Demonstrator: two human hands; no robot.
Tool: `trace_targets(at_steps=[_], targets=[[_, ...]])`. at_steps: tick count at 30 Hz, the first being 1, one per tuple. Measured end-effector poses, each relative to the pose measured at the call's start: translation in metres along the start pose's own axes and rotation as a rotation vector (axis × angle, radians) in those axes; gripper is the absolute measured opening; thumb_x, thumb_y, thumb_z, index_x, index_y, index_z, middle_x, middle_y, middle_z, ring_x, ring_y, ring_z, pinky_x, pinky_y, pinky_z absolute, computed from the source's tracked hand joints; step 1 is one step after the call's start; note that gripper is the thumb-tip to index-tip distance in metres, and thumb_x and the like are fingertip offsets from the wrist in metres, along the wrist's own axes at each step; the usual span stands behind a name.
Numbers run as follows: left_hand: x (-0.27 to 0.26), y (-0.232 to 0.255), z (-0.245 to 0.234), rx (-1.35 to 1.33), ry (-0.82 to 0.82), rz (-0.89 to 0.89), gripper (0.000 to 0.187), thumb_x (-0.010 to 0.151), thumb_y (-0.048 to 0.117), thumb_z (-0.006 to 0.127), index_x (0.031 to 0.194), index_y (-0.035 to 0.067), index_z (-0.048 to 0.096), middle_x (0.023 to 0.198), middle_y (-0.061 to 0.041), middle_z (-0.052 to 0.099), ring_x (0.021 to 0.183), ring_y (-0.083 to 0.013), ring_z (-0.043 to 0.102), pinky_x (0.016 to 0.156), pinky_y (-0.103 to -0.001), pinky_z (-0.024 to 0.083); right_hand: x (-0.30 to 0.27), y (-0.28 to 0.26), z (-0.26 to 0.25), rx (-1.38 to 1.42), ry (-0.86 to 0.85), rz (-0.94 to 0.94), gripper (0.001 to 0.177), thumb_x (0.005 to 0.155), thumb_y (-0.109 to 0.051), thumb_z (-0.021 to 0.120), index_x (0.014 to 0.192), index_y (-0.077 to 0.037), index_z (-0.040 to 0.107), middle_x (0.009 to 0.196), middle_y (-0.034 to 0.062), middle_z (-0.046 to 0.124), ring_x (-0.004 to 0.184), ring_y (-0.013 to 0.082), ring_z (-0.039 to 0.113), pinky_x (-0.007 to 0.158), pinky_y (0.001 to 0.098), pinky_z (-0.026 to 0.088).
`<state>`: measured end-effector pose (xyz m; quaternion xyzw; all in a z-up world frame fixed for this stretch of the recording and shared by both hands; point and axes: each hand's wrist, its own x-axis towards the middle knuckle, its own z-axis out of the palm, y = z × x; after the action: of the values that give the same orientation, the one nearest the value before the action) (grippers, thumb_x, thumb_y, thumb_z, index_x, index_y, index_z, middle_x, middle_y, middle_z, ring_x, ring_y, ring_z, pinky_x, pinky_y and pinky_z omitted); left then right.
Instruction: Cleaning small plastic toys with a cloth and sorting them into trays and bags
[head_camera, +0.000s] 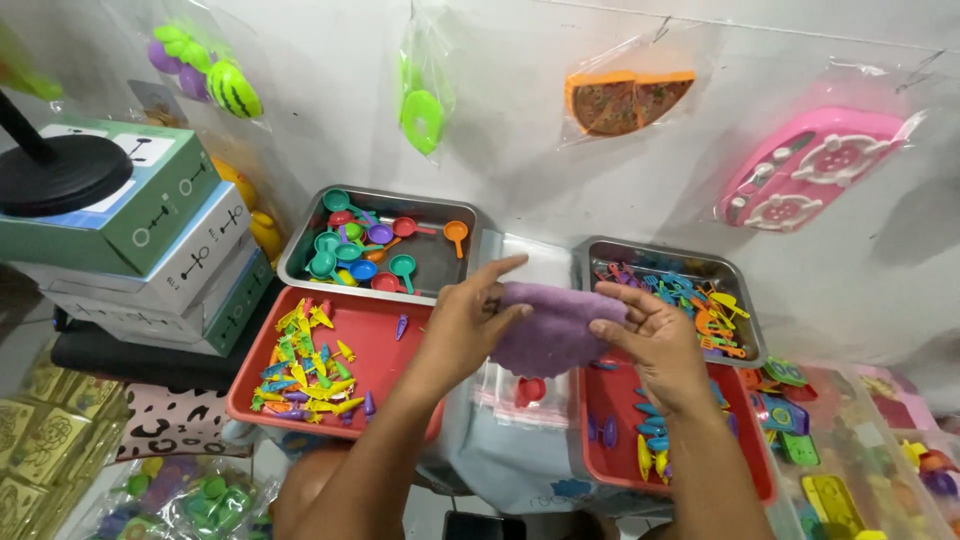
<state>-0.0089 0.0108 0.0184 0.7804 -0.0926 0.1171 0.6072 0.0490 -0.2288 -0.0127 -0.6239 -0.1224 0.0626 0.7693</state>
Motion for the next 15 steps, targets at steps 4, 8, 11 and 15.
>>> trace_targets(at_steps=[4, 8, 11, 15], targets=[[0.004, -0.016, 0.005, 0.182, 0.116, -0.011, 0.023, 0.079, 0.015, 0.086, 0.101, 0.019, 0.082, 0.083, -0.01, 0.08, 0.083, -0.0288, 0.078, 0.071, -0.035, 0.063, -0.007, -0.01, -0.002, -0.256, 0.095, 0.019, 0.04, 0.076, 0.008, 0.082, 0.115, 0.003, 0.076, 0.086, 0.0139, 0.075, 0.075, 0.016, 0.071, 0.069, 0.0306, 0.061], [0.007, -0.024, 0.004, 0.186, 0.155, 0.17, 0.015, 0.079, 0.018, 0.088, 0.091, 0.014, 0.08, 0.11, -0.01, 0.066, 0.105, -0.0364, 0.07, 0.094, -0.048, 0.055, 0.002, -0.001, -0.023, -0.511, 0.052, -0.088, 0.022, 0.08, -0.004, 0.085, 0.102, -0.004, 0.084, 0.093, 0.01, 0.064, 0.081, 0.0125, 0.054, 0.069, 0.0272, 0.05], [0.003, -0.002, 0.007, -0.155, 0.076, 0.037, 0.013, 0.091, 0.017, 0.077, 0.099, 0.006, 0.075, 0.087, -0.014, 0.076, 0.098, -0.0199, 0.071, 0.093, -0.043, 0.056, -0.005, -0.014, -0.008, -0.307, 0.023, -0.106, 0.017, 0.09, -0.002, 0.074, 0.107, 0.002, 0.078, 0.08, 0.0089, 0.069, 0.076, 0.0127, 0.061, 0.071, 0.0294, 0.055], [0.002, -0.01, 0.019, -0.24, 0.108, -0.037, 0.01, 0.096, 0.012, 0.072, 0.101, 0.003, 0.071, 0.069, -0.006, 0.065, 0.073, -0.0135, 0.059, 0.071, -0.032, 0.055, 0.005, 0.015, -0.015, -0.112, 0.062, -0.091, 0.019, 0.095, -0.007, 0.071, 0.111, 0.002, 0.073, 0.076, 0.0092, 0.071, 0.067, 0.0127, 0.067, 0.063, 0.0278, 0.057]])
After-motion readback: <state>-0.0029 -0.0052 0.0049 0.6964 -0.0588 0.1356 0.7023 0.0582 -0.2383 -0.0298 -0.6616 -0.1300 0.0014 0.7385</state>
